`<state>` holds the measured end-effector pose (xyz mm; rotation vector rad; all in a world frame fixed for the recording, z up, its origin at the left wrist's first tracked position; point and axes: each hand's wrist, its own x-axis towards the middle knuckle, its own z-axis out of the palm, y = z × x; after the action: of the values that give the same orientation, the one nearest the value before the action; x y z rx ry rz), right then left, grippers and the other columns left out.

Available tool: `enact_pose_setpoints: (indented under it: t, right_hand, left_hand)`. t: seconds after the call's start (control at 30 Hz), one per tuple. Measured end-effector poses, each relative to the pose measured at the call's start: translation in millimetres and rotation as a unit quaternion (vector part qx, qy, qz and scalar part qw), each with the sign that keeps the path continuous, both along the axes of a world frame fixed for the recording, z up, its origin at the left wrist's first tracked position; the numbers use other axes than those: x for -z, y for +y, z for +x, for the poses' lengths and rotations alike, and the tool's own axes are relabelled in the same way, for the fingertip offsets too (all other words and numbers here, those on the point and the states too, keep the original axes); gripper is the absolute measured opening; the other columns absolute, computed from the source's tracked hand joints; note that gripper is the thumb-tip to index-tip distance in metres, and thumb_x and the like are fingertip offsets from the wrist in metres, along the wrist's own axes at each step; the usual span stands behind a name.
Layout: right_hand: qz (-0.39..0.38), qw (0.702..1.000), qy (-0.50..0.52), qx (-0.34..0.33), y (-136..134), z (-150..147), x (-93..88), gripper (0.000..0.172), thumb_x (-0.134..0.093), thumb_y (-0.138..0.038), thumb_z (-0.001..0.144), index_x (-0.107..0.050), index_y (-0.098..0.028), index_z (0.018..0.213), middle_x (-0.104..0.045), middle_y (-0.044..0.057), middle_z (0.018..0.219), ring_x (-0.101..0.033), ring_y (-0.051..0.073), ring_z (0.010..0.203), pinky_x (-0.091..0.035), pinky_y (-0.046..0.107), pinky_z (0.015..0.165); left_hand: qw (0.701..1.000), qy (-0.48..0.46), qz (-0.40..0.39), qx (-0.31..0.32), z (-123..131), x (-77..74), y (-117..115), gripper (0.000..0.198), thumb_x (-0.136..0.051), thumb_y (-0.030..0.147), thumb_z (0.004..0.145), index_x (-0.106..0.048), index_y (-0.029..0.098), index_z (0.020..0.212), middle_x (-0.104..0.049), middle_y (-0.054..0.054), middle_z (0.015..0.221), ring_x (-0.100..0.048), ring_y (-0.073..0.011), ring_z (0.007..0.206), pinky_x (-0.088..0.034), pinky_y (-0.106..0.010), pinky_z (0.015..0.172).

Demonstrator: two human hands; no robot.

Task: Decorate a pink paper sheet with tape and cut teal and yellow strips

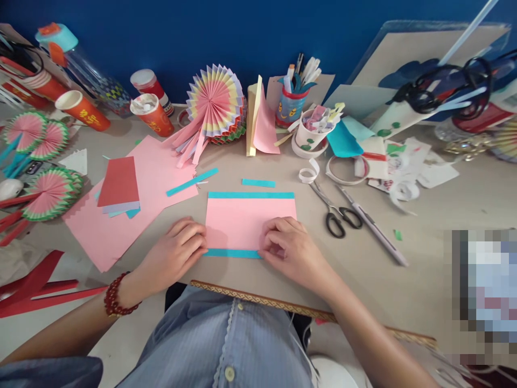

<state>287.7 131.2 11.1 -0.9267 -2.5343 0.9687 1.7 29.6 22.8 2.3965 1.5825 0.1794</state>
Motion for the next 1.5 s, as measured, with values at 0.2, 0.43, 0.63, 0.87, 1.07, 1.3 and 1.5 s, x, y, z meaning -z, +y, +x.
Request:
enact_pose_setpoints:
  t: [0.2,0.43,0.63,0.87,1.07,1.3,1.5]
  right_hand:
    - [-0.005,1.0,0.0,0.003,-0.7,-0.2,-1.4,0.017,-0.067,-0.013,0.083,-0.058,-0.024,0.075,-0.064,0.004,0.103,-0.058,0.024,0.102,-0.046,0.043,0.09]
    - [-0.002,1.0,-0.002,0.009,-2.5,-0.3,-2.0,0.017,-0.067,-0.012,0.083,-0.057,-0.023,0.075,-0.064,0.003,0.103,-0.057,0.023,0.102,-0.046,0.041,0.091]
    - [0.005,1.0,-0.004,0.015,-2.6,-1.9,-3.1,0.017,-0.066,-0.011,0.082,-0.057,-0.023,0.074,-0.064,0.003,0.101,-0.058,0.022,0.101,-0.046,0.04,0.092]
    - [0.007,1.0,-0.005,0.015,-2.8,-1.6,-3.7,0.017,-0.066,-0.011,0.082,-0.057,-0.023,0.074,-0.064,0.003,0.101,-0.058,0.022,0.101,-0.046,0.04,0.091]
    - [0.017,1.0,-0.011,0.013,-2.7,-2.4,-3.9,0.016,-0.067,-0.012,0.082,-0.058,-0.023,0.074,-0.064,0.003,0.1,-0.058,0.022,0.099,-0.046,0.04,0.09]
    - [0.01,1.0,-0.016,0.017,-3.3,-3.3,-4.5,0.019,-0.067,-0.01,0.08,-0.056,-0.022,0.073,-0.063,0.003,0.101,-0.057,0.023,0.1,-0.045,0.04,0.09]
    - [0.015,0.999,-0.015,0.026,-4.7,-3.0,-2.3,0.02,-0.067,-0.009,0.079,-0.053,-0.023,0.075,-0.063,0.003,0.099,-0.057,0.023,0.099,-0.045,0.04,0.09]
  left_hand:
    - [1.0,-0.006,0.011,0.003,0.7,0.3,-0.9,0.015,-0.045,0.016,0.1,-0.058,0.018,0.093,-0.057,-0.007,0.109,-0.05,-0.0239,0.106,-0.041,-0.05,0.108]
    - [1.0,-0.017,0.021,0.002,-1.2,3.3,-1.4,0.016,-0.045,0.016,0.099,-0.059,0.019,0.092,-0.059,-0.007,0.108,-0.051,-0.024,0.106,-0.043,-0.049,0.106]
    - [1.0,-0.024,0.019,0.001,-2.7,4.4,-1.5,0.014,-0.047,0.017,0.099,-0.059,0.019,0.092,-0.059,-0.006,0.108,-0.052,-0.0241,0.106,-0.045,-0.047,0.102]
    - [0.999,-0.025,0.022,0.0,-2.2,4.1,-1.4,0.016,-0.046,0.017,0.1,-0.059,0.019,0.091,-0.059,-0.007,0.107,-0.052,-0.0246,0.106,-0.045,-0.048,0.102]
    - [0.999,-0.022,0.023,0.002,-2.1,4.1,-1.6,0.016,-0.046,0.018,0.1,-0.059,0.019,0.091,-0.059,-0.007,0.108,-0.051,-0.0242,0.105,-0.044,-0.049,0.104]
    - [1.0,-0.02,0.02,0.001,-1.5,3.7,-1.8,0.012,-0.048,0.017,0.099,-0.057,0.018,0.091,-0.058,-0.007,0.108,-0.052,-0.0247,0.106,-0.043,-0.048,0.105]
    - [0.999,-0.041,0.027,-0.019,-1.4,6.3,-3.3,0.008,-0.048,0.018,0.099,-0.053,0.02,0.092,-0.058,-0.006,0.108,-0.052,-0.0242,0.107,-0.042,-0.048,0.106]
